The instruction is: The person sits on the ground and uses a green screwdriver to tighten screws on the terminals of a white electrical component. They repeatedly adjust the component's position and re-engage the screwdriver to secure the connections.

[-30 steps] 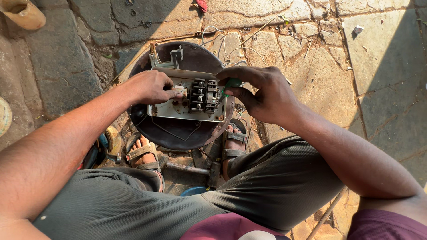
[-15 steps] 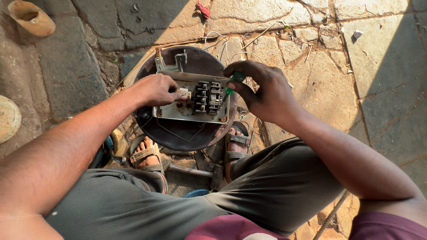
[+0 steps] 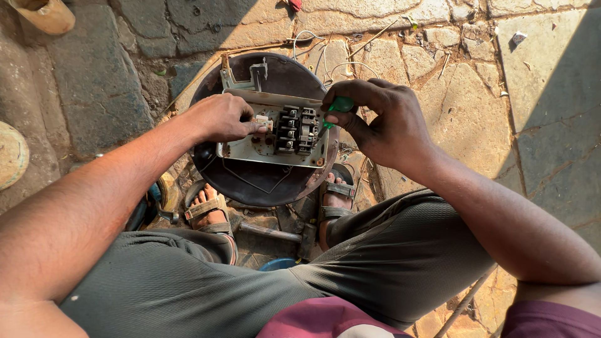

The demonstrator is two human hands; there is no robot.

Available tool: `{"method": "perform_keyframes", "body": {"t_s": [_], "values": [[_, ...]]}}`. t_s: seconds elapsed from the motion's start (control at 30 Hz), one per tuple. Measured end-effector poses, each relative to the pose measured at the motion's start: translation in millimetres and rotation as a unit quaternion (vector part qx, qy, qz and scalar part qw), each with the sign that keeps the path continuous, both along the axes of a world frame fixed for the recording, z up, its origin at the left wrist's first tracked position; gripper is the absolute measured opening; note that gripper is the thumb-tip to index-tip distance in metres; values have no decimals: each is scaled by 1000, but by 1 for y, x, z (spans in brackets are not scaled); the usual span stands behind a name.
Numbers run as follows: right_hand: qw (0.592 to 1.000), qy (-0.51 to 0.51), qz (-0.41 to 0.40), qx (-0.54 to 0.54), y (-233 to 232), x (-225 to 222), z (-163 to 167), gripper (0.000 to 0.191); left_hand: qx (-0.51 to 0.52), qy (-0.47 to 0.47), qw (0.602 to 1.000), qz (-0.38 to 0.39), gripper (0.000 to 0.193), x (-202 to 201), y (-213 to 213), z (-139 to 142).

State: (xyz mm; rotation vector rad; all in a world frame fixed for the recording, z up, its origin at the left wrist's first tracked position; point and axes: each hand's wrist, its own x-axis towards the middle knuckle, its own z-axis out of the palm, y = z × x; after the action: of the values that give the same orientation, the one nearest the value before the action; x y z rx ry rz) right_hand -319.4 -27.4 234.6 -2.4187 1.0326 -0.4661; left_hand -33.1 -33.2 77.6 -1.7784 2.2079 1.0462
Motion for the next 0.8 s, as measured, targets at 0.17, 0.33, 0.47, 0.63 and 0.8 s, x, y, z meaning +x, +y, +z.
{"method": "perform_keyframes", "body": {"t_s": [0.17, 0.33, 0.47, 0.63, 0.8], "values": [[994, -62, 80, 41, -3, -1, 5, 34, -18, 12, 1000, -16, 63, 2, 1, 3], [996, -33, 70, 51, -1, 2, 2, 34, 11, -7, 1000, -13, 63, 0, 0, 5], [995, -71, 62, 33, -7, -10, 8, 32, -1, -17, 1000, -25, 63, -1, -1, 4], [992, -117, 33, -22, -13, -29, 21, 35, 9, -14, 1000, -14, 63, -2, 0, 8], [989, -147, -16, -22, -17, -30, 22, 45, -29, -82, 995, -46, 67, -5, 3, 33]]}}
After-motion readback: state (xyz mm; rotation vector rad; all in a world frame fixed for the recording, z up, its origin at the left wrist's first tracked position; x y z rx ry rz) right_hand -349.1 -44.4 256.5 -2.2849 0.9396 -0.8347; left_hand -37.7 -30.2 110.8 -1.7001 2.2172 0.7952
